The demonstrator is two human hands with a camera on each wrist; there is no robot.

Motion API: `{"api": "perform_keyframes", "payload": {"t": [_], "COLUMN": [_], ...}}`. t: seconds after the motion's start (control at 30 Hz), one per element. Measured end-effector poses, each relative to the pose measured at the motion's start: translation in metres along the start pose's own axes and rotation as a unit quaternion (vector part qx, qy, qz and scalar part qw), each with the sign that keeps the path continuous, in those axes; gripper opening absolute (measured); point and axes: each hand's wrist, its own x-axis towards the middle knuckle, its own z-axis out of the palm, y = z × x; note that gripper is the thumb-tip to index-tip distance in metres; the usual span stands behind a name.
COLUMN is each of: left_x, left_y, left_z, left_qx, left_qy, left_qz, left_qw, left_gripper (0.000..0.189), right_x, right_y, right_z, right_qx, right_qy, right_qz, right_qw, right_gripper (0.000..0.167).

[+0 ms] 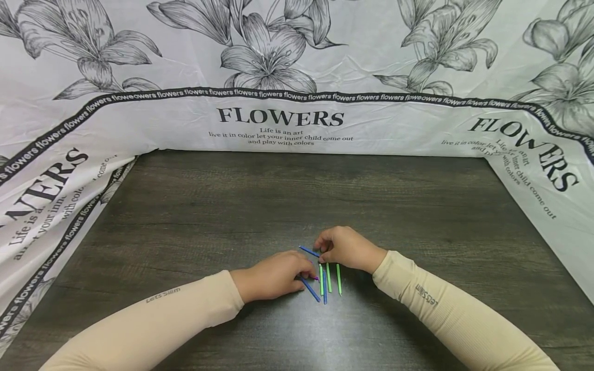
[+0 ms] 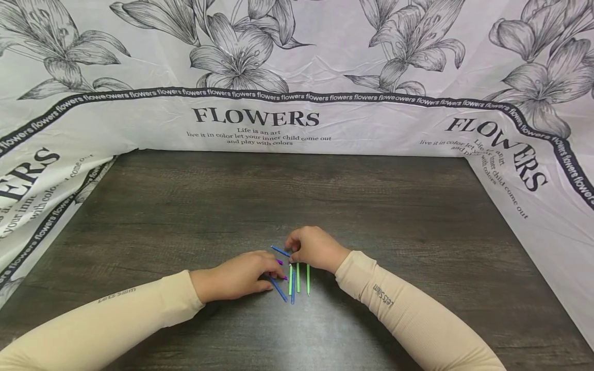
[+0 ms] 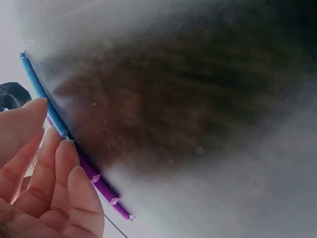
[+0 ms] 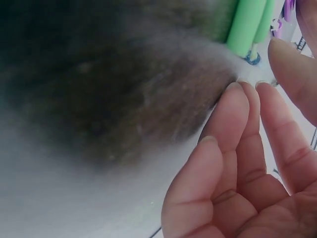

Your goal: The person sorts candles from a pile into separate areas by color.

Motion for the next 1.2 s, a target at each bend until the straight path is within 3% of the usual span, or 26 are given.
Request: {"api": "perform_keyframes", "payload": {"t": [0.63, 1.2], "left_x": [0.0018, -0.0001], "left_y": [0.0005, 0.0030], "left_z": [0.0020, 0.0015], "left_qx": [0.030, 0.070], "left_qy": [0.001, -0.001], "left_qz": [0.008, 0.012], "left_qw": [0.9995, 0.9975], "left_gripper": [0.013, 0.011], "right_x": [0.0011, 0.0073], "right_y": [-0.0034, -0.0061], "right_z": [0.0019, -0.0004], "right_qx": [-0.012, -0.053], "right_qy": [0.007, -0.033], "right_qz": [0.021, 0.013], "right_qw": [0.9997, 0.9980], "right_gripper": [0.014, 0.017]}}
